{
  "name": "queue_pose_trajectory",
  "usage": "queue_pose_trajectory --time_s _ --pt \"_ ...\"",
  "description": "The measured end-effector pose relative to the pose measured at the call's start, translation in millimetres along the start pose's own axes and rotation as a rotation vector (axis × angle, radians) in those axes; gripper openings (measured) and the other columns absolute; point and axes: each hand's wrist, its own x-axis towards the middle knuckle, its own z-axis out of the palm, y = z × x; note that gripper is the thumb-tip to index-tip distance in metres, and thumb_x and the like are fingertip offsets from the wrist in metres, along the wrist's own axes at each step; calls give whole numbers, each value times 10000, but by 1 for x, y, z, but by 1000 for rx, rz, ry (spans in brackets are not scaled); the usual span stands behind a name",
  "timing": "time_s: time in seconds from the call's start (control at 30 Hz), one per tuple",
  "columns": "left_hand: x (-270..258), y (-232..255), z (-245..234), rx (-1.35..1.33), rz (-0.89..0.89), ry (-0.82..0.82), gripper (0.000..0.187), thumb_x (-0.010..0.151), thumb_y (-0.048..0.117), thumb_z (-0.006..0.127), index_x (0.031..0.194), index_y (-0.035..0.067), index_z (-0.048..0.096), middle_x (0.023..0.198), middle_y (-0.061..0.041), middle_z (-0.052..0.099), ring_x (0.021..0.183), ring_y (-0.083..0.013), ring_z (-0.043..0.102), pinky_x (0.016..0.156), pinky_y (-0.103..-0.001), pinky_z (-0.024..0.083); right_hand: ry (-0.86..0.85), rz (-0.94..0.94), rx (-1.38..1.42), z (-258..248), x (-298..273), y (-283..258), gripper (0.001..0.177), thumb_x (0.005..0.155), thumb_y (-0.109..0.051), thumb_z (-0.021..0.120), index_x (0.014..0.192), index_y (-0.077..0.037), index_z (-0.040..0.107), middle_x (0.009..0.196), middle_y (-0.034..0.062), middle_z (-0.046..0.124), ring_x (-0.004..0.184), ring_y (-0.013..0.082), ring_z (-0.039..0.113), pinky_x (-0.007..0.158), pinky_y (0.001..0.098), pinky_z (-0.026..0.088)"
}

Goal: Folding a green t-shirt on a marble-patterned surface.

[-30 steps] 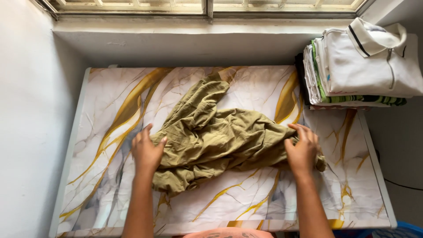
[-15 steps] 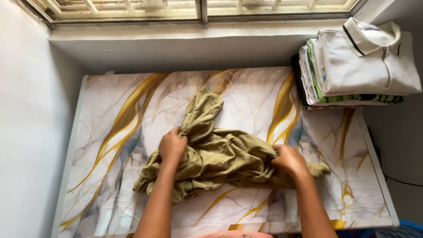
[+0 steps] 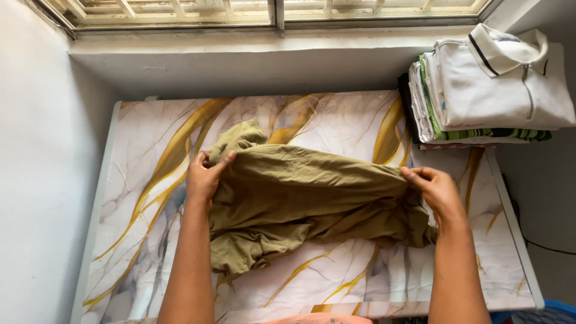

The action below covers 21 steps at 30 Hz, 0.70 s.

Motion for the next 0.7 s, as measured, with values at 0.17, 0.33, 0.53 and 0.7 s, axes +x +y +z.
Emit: queue_pose_trajectory --time_s 0.17,0.33,0.53,0.7 --pt "-5 32 -20 421 42 128 338 812 286 908 709 89 653 631 -26 595 584 -150 537 609 -293 437 371 -155 103 -10 24 15 210 932 -185 795 1056 -17 782 900 17 728 719 85 596 642 234 455" --pt "24 8 -40 -127 15 367 345 939 181 827 719 59 590 687 31 544 635 -89 428 562 -282 370 616 -172 612 -2 25 -5 107 972 -113 740 1042 -34 739 939 9 742 636 83 642 561 216 536" --pt "35 -10 -29 -564 219 156 110 1055 113 718 1011 26 667 1005 -1 671 904 -72 586 848 -226 510 574 -639 653 -2 59 37 279 1004 79 684 1260 -14 743 1262 87 707 1013 102 632 899 195 526" --pt "2 -12 -19 -368 112 71 359 898 138 752 1240 103 647 1183 16 668 1052 -100 643 899 -235 525 423 -488 493 12 38 26 333 980 28 666 1292 -81 704 1329 49 665 1183 125 624 1037 234 495"
